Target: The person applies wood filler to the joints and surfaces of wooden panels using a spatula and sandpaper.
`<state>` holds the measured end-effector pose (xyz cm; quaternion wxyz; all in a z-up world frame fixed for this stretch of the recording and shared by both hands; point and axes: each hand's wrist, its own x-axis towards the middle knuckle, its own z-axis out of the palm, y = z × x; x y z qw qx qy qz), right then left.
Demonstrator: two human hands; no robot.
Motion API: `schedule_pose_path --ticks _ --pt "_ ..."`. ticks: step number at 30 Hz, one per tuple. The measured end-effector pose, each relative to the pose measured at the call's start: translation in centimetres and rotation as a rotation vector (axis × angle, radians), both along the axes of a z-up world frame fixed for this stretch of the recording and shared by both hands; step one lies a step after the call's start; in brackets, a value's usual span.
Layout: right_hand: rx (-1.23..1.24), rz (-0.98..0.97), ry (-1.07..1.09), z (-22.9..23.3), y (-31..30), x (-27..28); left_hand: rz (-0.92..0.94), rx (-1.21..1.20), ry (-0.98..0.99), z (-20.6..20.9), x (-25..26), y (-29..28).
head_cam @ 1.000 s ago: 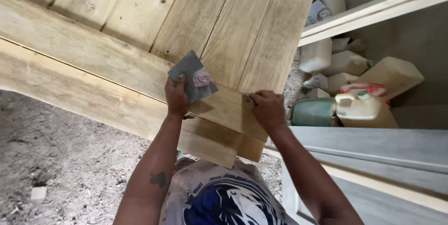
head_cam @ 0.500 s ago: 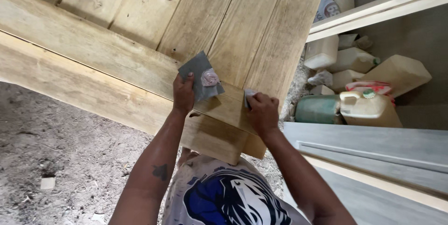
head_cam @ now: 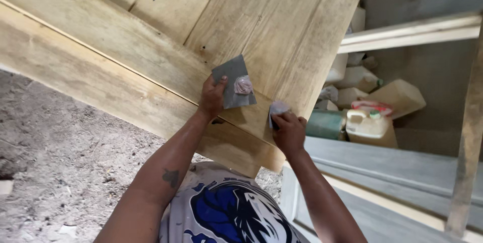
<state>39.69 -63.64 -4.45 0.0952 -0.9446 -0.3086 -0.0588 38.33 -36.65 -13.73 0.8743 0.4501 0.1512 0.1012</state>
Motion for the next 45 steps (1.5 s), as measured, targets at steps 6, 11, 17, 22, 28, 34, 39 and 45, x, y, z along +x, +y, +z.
schedule_pose_path --ticks 6,11,17,22,28,34,39,45 --pt "-0.101 0.375 -0.026 4.3 -2.5 6.3 0.068 0.054 -0.041 -0.3 0.3 -0.4" --pt "-0.064 0.590 -0.009 2.5 -3.3 9.8 0.128 0.083 -0.014 -1.0 0.5 -0.5" --pt "-0.105 0.707 0.168 1.6 -6.0 11.1 0.349 -0.416 -0.098 0.4 0.4 -2.1" --pt "-0.089 0.765 0.211 1.3 -10.1 11.9 0.464 -0.567 -0.161 3.2 -3.1 -7.8" --pt "-0.118 0.755 0.236 2.6 -14.2 11.1 0.475 -0.472 -0.087 7.6 -8.0 -15.8" --pt "0.952 0.395 1.056 7.3 -14.0 8.9 0.608 -0.133 -0.091 10.6 -7.4 -22.0" --pt "1.292 0.425 1.124 8.9 -12.7 5.0 0.772 0.251 -0.199 12.7 -6.2 -24.0" --pt "0.456 0.761 0.349 12.7 -13.0 5.9 0.771 0.224 -0.132 15.2 -7.0 -22.8"
